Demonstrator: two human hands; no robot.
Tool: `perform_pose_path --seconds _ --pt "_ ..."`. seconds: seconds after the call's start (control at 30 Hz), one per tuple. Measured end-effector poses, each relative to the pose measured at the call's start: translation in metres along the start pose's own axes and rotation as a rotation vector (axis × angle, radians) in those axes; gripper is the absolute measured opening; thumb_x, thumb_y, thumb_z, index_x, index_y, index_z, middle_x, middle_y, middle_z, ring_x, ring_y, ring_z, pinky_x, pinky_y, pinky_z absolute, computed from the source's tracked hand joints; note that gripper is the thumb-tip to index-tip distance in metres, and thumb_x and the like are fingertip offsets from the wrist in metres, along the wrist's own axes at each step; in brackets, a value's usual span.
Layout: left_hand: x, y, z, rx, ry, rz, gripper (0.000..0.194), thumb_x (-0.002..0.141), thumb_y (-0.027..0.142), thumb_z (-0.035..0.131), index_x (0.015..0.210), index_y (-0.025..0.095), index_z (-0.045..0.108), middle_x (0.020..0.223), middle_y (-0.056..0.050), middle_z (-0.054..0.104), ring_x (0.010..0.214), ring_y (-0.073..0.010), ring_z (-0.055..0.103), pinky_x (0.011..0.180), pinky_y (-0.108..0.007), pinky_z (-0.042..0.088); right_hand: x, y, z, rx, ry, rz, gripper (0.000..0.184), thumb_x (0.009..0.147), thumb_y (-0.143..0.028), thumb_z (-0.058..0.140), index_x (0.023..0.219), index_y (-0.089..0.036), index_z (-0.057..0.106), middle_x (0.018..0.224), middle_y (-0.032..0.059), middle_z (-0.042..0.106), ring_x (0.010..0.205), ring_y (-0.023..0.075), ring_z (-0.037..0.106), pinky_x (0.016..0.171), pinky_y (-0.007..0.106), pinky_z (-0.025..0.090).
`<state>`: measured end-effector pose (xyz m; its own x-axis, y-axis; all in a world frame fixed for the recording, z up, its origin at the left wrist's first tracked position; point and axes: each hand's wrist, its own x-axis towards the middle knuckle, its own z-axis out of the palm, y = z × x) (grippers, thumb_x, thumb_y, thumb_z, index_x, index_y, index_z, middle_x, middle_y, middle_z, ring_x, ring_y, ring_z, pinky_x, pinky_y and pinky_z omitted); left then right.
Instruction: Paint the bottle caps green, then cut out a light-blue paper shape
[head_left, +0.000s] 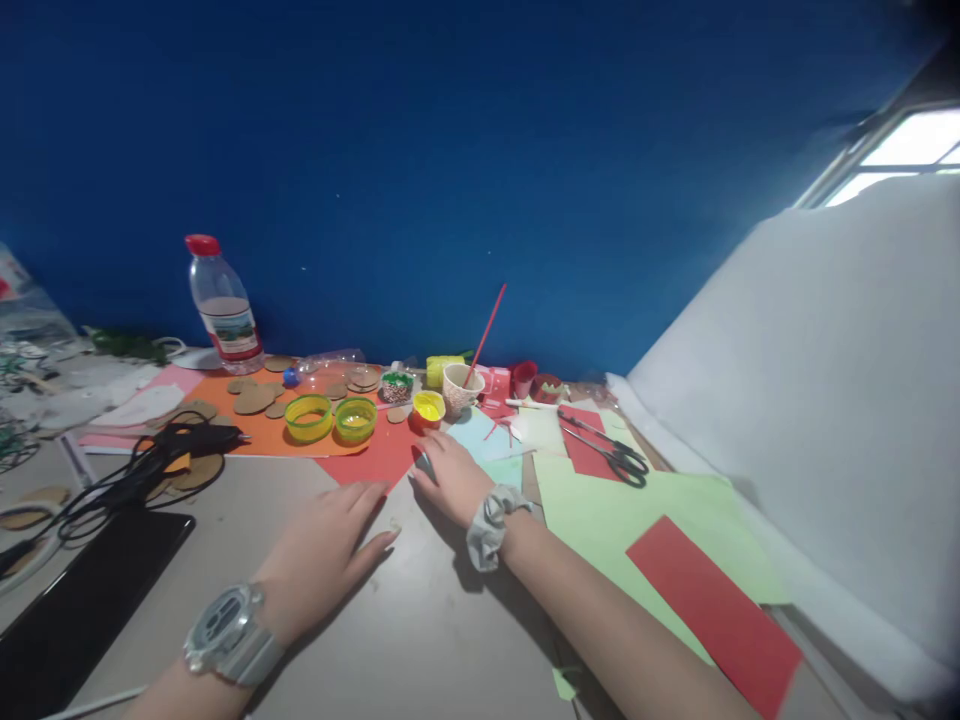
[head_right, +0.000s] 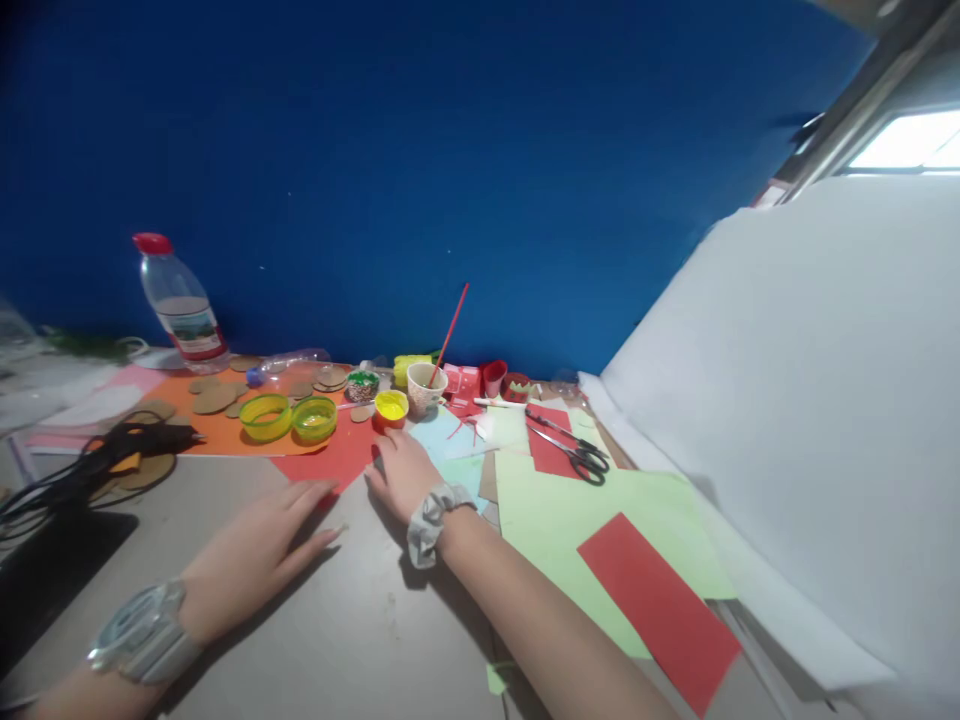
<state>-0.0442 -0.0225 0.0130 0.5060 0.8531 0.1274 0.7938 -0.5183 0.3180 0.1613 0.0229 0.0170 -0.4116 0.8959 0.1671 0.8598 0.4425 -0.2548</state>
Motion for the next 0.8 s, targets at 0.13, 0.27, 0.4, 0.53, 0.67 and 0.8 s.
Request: perform_pose_path --seconds 0.13,0.27,0.4,0.53,0.67,0.8 --pt "-0.001 -0.005 0.001 -0.029 0.023 -0.029 0.046 0.093 0.046 0.044 0.126 0.016 0.054 0.120 -0.013 0.065 0.107 -0.0287 0.063 0.091 -0.043 0.049 -0.029 0.013 -0.018 -0.012 -0.050 -0.010 0.033 0.089 -0.028 0.056 0.122 -0.023 0.052 0.129 0.0089 0.057 0.118 0.0257 0.052 0.103 0.039 0.042" --pt "-0.001 -0.004 0.000 -0.028 0.058 -0.041 0.045 0.092 0.048 0.046 0.125 0.019 0.055 0.119 -0.011 0.066 0.107 -0.0281 0.063 0.091 -0.042 0.050 -0.077 0.024 -0.038 -0.112 -0.119 0.135 0.018 0.083 -0.026 0.061 0.099 -0.017 0.061 0.100 0.0138 0.064 0.092 0.0309 0.059 0.082 0.045 0.050" --pt "-0.003 -0.002 0.002 -0.014 0.068 -0.024 0.044 0.091 0.048 0.046 0.125 0.020 0.055 0.119 -0.010 0.066 0.107 -0.0272 0.063 0.091 -0.041 0.050 -0.098 0.030 -0.037 -0.240 -0.168 0.253 0.023 0.078 -0.004 0.052 0.098 -0.011 0.060 0.098 0.0149 0.062 0.089 0.0289 0.059 0.077 0.039 0.048" --pt "-0.004 -0.003 0.001 -0.026 0.049 -0.053 0.045 0.091 0.049 0.045 0.124 0.020 0.056 0.118 -0.010 0.066 0.106 -0.0273 0.063 0.091 -0.041 0.050 -0.091 0.034 -0.035 -0.145 -0.139 0.326 0.023 0.080 0.000 0.043 0.091 -0.011 0.060 0.095 0.0155 0.061 0.084 0.0270 0.059 0.073 0.037 0.045" --pt "-0.001 -0.004 -0.002 -0.097 0.073 -0.106 0.042 0.091 0.049 0.045 0.117 0.019 0.060 0.112 -0.010 0.069 0.102 -0.0269 0.066 0.089 -0.039 0.052 -0.086 0.037 -0.060 0.116 -0.110 0.308 0.021 0.093 -0.020 0.040 0.085 -0.018 0.059 0.083 0.0074 0.063 0.077 0.0229 0.059 0.073 0.035 0.046" --pt "-0.001 -0.001 -0.005 -0.279 0.130 -0.187 0.043 0.091 0.051 0.042 0.114 0.019 0.059 0.115 -0.010 0.068 0.106 -0.0265 0.065 0.092 -0.039 0.052 -0.095 0.048 -0.085 0.878 0.017 0.365 0.031 0.092 -0.047 0.044 0.105 -0.022 0.058 0.100 0.0050 0.067 0.090 0.0218 0.062 0.076 0.031 0.049"
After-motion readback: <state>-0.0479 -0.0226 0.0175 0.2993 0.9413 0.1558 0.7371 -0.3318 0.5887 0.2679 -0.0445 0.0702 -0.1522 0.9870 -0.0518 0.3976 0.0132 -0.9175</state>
